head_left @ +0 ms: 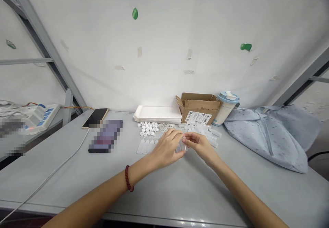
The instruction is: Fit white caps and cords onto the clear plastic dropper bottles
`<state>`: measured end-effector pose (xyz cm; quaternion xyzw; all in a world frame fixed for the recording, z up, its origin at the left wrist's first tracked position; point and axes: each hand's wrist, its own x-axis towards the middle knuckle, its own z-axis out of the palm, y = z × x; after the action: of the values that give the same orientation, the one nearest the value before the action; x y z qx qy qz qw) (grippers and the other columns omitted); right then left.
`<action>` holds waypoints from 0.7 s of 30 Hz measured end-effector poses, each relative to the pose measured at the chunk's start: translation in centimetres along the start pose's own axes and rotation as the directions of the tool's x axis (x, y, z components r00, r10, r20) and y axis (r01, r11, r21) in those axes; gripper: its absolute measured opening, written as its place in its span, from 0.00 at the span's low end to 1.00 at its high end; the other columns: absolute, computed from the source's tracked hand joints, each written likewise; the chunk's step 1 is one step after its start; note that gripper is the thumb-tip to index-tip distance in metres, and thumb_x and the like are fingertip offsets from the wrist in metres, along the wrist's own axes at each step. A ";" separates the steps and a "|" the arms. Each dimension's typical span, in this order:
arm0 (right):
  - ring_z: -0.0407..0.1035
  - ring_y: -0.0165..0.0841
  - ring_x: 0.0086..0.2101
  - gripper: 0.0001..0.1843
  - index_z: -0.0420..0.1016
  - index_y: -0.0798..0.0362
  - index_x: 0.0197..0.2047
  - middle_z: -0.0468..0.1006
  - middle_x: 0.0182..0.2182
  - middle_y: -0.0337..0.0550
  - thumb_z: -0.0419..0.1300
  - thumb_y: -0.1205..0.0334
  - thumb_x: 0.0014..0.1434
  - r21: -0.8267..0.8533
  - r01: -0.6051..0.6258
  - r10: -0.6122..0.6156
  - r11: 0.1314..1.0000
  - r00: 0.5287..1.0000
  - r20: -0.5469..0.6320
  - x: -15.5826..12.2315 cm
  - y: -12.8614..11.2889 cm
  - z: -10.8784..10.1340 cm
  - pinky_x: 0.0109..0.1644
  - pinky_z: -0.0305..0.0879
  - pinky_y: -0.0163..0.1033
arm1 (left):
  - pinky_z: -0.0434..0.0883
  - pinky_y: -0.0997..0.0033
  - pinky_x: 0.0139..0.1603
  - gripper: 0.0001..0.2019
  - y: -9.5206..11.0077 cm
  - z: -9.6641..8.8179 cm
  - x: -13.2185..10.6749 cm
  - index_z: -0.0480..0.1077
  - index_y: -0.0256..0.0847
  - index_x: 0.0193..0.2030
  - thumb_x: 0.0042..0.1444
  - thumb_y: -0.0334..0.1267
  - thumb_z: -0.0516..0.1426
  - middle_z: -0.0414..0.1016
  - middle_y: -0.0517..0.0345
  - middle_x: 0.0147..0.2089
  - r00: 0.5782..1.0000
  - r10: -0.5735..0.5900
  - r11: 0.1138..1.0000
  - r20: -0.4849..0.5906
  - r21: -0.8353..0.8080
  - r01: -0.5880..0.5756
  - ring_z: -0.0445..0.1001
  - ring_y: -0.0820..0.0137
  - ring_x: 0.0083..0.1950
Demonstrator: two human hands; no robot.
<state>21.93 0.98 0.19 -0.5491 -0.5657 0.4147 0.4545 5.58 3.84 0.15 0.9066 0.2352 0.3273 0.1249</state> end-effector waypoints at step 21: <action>0.65 0.27 0.18 0.10 0.74 0.57 0.29 0.71 0.17 0.36 0.62 0.58 0.46 -0.167 -0.113 0.131 0.979 0.986 0.099 1.1 2.1 -0.5 0.23 0.63 0.34 | 0.65 0.58 0.48 0.13 -0.3 1.1 -0.8 0.64 0.38 0.42 0.48 0.35 0.58 0.69 0.50 0.45 0.965 -0.151 0.988 0.216 0.020 0.150 0.62 0.58 0.51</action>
<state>22.96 2.20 -1.69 -0.5941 -0.5867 0.4243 0.3504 5.62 3.61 -1.20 0.9166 0.2890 0.2157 0.1728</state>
